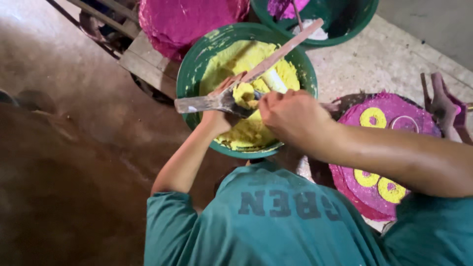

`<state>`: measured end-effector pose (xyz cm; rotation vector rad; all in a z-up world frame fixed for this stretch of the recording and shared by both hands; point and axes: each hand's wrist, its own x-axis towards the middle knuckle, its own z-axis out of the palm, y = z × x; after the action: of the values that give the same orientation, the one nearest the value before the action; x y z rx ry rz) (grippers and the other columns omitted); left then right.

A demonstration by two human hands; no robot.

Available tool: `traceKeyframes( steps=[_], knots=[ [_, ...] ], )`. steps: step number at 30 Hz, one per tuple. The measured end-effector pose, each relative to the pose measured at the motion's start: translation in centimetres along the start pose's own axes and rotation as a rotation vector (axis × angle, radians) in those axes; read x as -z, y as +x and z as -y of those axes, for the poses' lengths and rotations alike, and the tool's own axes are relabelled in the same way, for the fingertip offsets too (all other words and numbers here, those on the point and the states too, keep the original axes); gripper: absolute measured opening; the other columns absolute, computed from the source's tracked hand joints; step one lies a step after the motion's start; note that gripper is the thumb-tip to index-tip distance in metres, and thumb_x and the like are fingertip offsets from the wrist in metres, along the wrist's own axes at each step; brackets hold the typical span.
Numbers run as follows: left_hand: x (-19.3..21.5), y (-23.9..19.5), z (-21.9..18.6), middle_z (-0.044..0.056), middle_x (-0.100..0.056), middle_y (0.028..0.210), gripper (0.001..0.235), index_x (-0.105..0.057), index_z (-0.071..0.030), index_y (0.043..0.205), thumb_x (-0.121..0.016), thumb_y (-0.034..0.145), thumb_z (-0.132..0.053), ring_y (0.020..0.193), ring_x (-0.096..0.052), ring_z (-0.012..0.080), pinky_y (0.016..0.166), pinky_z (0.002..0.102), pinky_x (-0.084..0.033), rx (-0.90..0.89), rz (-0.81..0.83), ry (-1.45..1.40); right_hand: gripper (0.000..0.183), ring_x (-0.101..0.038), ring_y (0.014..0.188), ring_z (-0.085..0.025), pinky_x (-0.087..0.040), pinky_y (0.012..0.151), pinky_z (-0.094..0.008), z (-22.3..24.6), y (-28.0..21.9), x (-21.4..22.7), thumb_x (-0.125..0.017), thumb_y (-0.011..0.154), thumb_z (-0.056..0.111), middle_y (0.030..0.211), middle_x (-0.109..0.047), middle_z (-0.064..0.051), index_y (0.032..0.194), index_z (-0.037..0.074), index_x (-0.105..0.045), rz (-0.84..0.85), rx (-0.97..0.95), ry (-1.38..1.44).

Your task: The person scoops yellow dough from a green bowl using a wooden press tool, then presses it into a circular mold on a pink tray to form ring-shaped pieces. They repeat this process, arranging the yellow rings on the tray and occasionally adding pink dough centers to create two-toned decorative items.

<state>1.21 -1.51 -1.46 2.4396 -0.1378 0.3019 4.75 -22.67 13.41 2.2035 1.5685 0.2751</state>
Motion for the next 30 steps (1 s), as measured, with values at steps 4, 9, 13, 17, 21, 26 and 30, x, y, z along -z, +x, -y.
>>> traceKeyframes(
  steps=[4,9,13,17,21,26,30],
  knots=[
    [-0.2,-1.0,0.2,0.017,-0.055,0.146,0.079,-0.054,-0.007,0.144,-0.083,0.074,-0.030,0.132,-0.056,0.0361,0.107,0.043,-0.048,-0.037,-0.055,-0.131,0.027,-0.070,0.063,-0.023,-0.055,0.053,-0.033,0.5,0.0,-1.6,-0.062,0.080,0.020,0.080,-0.067,-0.008,0.101,0.004,-0.067,-0.112,0.084,0.071],
    [1.1,-1.2,1.9,0.013,-0.060,0.143,0.063,-0.059,-0.009,0.144,-0.081,0.090,-0.031,0.130,-0.063,0.0316,0.110,0.041,-0.053,0.232,-0.300,-0.059,0.026,-0.068,0.070,-0.031,-0.052,0.056,-0.043,-3.5,-3.4,3.9,-0.065,0.091,0.013,0.087,-0.068,-0.012,0.115,0.007,-0.068,-0.101,-0.221,0.482],
    [1.6,0.2,1.3,0.017,-0.052,0.150,0.059,-0.060,-0.002,0.135,-0.083,0.087,-0.027,0.134,-0.055,0.0413,0.112,0.049,-0.048,-0.039,-0.514,0.238,0.055,-0.068,0.088,-0.037,-0.054,0.076,-0.041,-1.9,-0.3,0.5,-0.070,0.090,0.002,0.102,-0.066,-0.022,0.144,0.002,-0.056,-0.503,-0.223,1.043],
    [3.0,1.1,0.2,0.018,-0.046,0.161,0.055,-0.060,0.000,0.135,-0.079,0.090,-0.025,0.132,-0.055,0.0439,0.105,0.049,-0.051,0.068,-0.409,0.189,0.060,-0.071,0.092,-0.032,-0.055,0.083,-0.036,3.2,0.0,-6.2,-0.062,0.091,-0.008,0.105,-0.069,-0.023,0.149,0.004,-0.053,-0.430,-0.324,1.273],
    [4.5,1.5,-0.3,0.020,-0.038,0.163,0.054,-0.064,-0.008,0.129,-0.084,0.085,-0.031,0.138,-0.051,0.0458,0.108,0.051,-0.049,0.019,-0.455,0.219,0.042,-0.075,0.091,-0.026,-0.056,0.082,-0.034,2.5,-2.1,-8.7,-0.063,0.096,0.000,0.104,-0.074,-0.023,0.138,0.003,-0.062,-0.346,-0.300,1.348],
    [1.9,2.1,-0.8,0.027,-0.019,0.163,0.068,-0.061,-0.013,0.144,-0.083,0.084,-0.035,0.137,-0.048,0.0500,0.107,0.053,-0.049,0.038,-0.450,0.470,0.036,-0.071,0.080,-0.026,-0.056,0.076,-0.033,1.2,-0.4,-9.8,-0.062,0.102,0.007,0.099,-0.073,-0.025,0.138,0.001,-0.062,-0.292,-0.558,1.376],
    [1.2,3.5,1.7,0.034,-0.020,0.163,0.071,-0.057,-0.010,0.154,-0.081,0.088,-0.021,0.133,-0.048,0.0546,0.082,0.045,-0.057,0.186,-0.380,0.439,0.039,-0.069,0.083,-0.021,-0.055,0.078,-0.032,3.3,-1.0,-11.3,-0.061,0.101,0.003,0.100,-0.071,-0.027,0.140,-0.001,-0.060,-0.423,-0.374,1.329]
  ],
)
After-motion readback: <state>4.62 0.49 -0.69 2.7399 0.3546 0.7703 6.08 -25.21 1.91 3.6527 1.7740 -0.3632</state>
